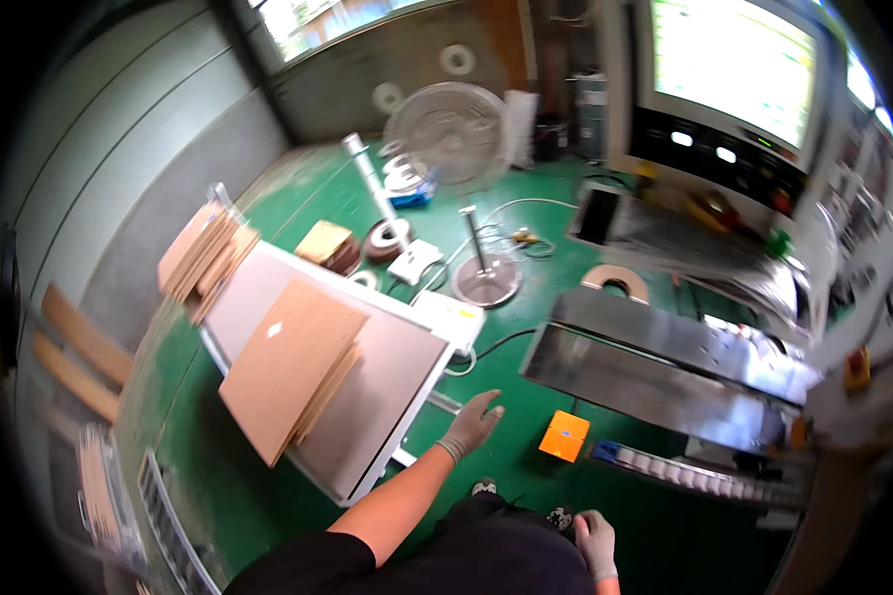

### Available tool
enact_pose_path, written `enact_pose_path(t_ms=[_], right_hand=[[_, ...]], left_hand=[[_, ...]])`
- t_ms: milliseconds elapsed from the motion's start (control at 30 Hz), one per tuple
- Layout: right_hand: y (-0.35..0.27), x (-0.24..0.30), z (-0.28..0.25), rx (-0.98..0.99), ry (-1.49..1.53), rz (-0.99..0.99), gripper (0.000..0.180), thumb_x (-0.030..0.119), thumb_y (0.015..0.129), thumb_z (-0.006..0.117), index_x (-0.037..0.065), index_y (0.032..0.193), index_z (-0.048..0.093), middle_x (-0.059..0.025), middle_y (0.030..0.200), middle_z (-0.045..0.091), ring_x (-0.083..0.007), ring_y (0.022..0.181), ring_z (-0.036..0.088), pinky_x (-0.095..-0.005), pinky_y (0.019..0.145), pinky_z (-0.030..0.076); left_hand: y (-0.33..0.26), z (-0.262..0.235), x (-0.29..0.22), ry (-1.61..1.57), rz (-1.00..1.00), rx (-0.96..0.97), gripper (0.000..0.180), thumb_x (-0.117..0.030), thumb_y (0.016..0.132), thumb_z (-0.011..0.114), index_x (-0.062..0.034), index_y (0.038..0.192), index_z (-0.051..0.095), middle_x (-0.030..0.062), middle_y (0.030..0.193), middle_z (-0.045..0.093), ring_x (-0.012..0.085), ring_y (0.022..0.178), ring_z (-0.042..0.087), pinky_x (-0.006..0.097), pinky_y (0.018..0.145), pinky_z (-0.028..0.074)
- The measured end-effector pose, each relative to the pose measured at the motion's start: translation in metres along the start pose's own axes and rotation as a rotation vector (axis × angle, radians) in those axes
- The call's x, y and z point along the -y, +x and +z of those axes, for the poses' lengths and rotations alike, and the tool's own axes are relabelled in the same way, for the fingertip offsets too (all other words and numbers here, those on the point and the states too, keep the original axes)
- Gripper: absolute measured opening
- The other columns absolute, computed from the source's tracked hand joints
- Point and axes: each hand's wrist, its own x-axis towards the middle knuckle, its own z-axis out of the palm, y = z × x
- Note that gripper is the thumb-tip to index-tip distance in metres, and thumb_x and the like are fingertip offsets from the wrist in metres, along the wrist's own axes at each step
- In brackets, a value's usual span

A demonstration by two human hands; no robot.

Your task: The person repeatedly picks up large flat boards from a stack, places them onto a conveyor belt, and then stacks the processed boards on a nearby table. The cycle continues throughout the clip.

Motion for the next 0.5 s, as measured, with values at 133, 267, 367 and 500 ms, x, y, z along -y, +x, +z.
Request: enact_pose_path(t_ms=[133, 267, 367, 500], right_hand=[[-0.007, 0.001, 0.009, 0.073, -0.002, 0.234, 0.02, 0.019, 0.098, 0.067, -0.002, 0.096, 0.07, -0.0109, 0.082, 0.073, -0.0206, 0.076, 0.07, -0.0331, 0.071, 0.054], [0.003, 0.001, 0.0, -0.021, 0.023, 0.313, 0.019, 0.016, 0.1, 0.064, -0.002, 0.093, 0.067, -0.0071, 0.075, 0.067, -0.0146, 0.064, 0.062, -0.0293, 0.062, 0.05], [0.021, 0.007, 0.001, -0.026, 0.199, 0.465, 0.017, 0.017, 0.102, 0.063, 0.0, 0.098, 0.066, -0.0046, 0.074, 0.064, -0.0138, 0.063, 0.06, -0.028, 0.059, 0.048], [0.046, 0.033, 0.029, 0.105, 0.088, 0.393, 0.018, 0.02, 0.101, 0.066, 0.001, 0.1, 0.068, -0.0057, 0.081, 0.067, -0.0144, 0.068, 0.063, -0.029, 0.063, 0.052]], left_hand=[[-0.028, -0.093, 0.124, -0.658, -0.444, -0.331, 0.028, -0.033, 0.106, 0.053, -0.0069, 0.104, 0.063, 0.0049, 0.094, 0.064, 0.0214, 0.08, 0.063, 0.036, 0.067, 0.052], [-0.069, -0.18, 0.207, -1.418, -0.945, -0.997, 0.053, -0.056, 0.101, 0.057, -0.0097, 0.127, 0.055, 0.0025, 0.103, 0.061, 0.0153, 0.073, 0.06, 0.028, 0.057, 0.049], [-0.086, -0.236, 0.228, -1.458, -0.711, -1.142, 0.078, -0.064, 0.095, 0.064, -0.0128, 0.149, 0.042, 0.0071, 0.14, 0.054, 0.0209, 0.109, 0.059, 0.035, 0.089, 0.053], [-0.081, -0.284, 0.244, -1.701, -0.484, -1.345, 0.074, -0.059, 0.095, 0.069, -0.0165, 0.151, 0.045, 0.0053, 0.15, 0.049, 0.0225, 0.135, 0.048, 0.038, 0.11, 0.045]])
